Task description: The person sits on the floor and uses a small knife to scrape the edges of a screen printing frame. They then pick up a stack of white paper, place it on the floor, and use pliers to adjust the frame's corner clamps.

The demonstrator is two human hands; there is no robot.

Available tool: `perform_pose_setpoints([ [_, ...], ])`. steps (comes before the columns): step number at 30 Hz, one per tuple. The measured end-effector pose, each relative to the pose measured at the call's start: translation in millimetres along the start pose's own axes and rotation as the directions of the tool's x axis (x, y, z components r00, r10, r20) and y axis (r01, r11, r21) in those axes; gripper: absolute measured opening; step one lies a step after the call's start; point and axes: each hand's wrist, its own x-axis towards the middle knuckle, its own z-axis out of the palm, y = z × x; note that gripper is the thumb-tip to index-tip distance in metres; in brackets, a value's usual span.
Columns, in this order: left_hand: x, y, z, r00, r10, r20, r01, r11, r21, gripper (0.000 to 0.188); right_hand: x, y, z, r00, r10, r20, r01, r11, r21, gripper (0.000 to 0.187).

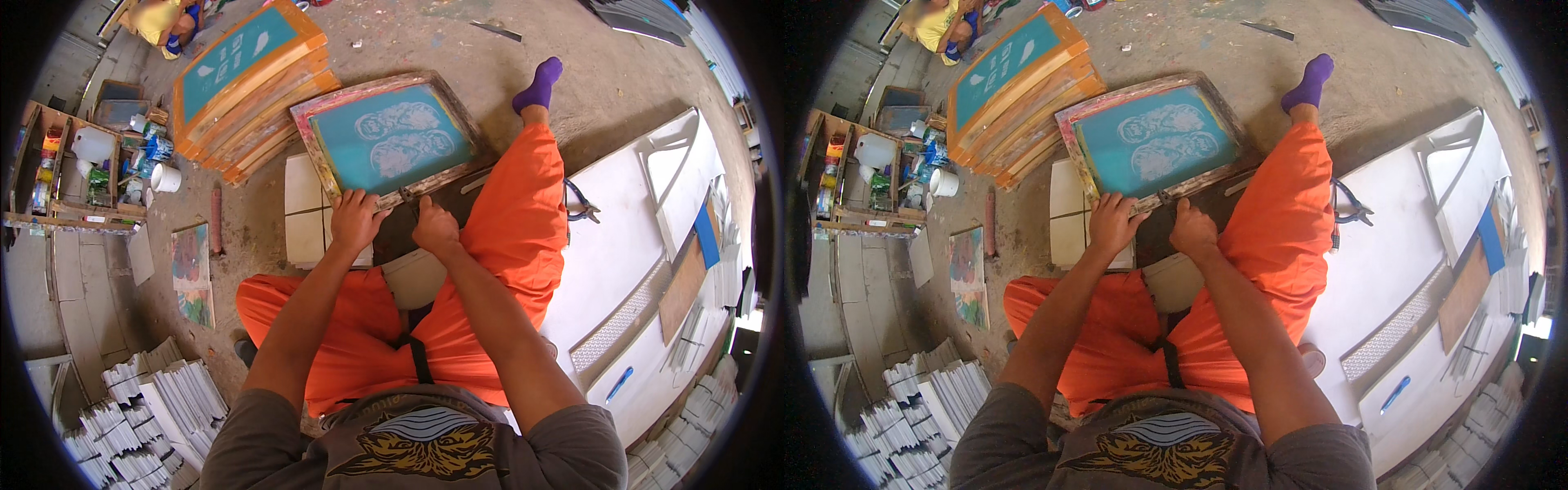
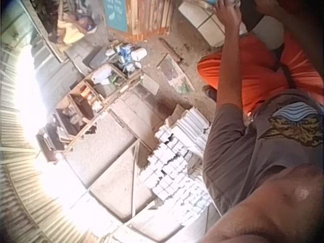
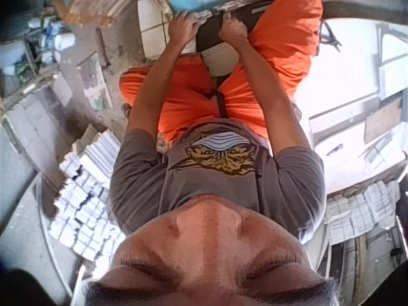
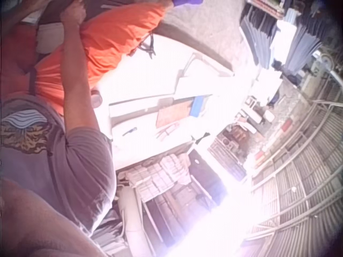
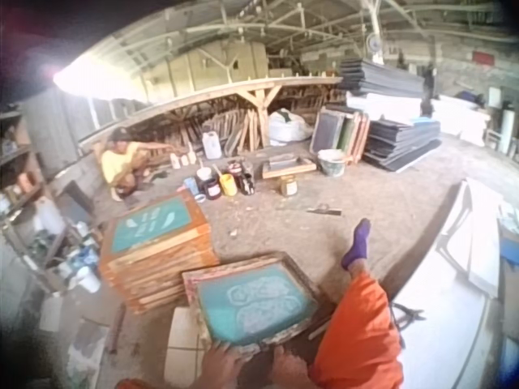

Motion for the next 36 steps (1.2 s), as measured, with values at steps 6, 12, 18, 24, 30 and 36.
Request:
perform_pose_setpoints([
  [6,-0.1,0.2,-1.1,0.999,-0.030,0.037,0.032,0.999,-0.045,0.039,9.2,13.4,5.6,1.000,-0.013,0.027,0.007,0.981,0.195,0.040],
  [12,-1.0,-0.2,-1.4,0.998,-0.055,0.037,0.057,0.996,-0.072,0.040,7.2,15.5,15.2,0.999,0.019,0.038,-0.040,0.722,0.690,0.033],
  [18,6.4,1.6,-8.9,0.997,-0.074,0.032,0.077,0.990,-0.119,0.046,-0.8,28.8,-2.1,0.990,-0.122,0.065,0.011,0.536,0.844,0.038],
  [24,5.2,-1.4,-13.3,0.994,-0.080,0.071,0.091,0.981,-0.169,0.047,-17.0,21.2,-19.6,0.965,-0.170,0.199,-0.043,0.647,0.761,0.041],
  [30,7.4,-2.8,-12.5,0.989,-0.085,0.123,0.107,0.976,-0.188,0.046,-16.1,19.4,-24.1,0.926,-0.158,0.342,-0.172,0.631,0.757,0.049],
  [36,5.9,-3.3,-11.3,0.989,-0.089,0.122,0.110,0.978,-0.176,0.045,-12.6,3.3,-32.4,0.948,-0.111,0.297,-0.168,0.617,0.769,0.033],
])
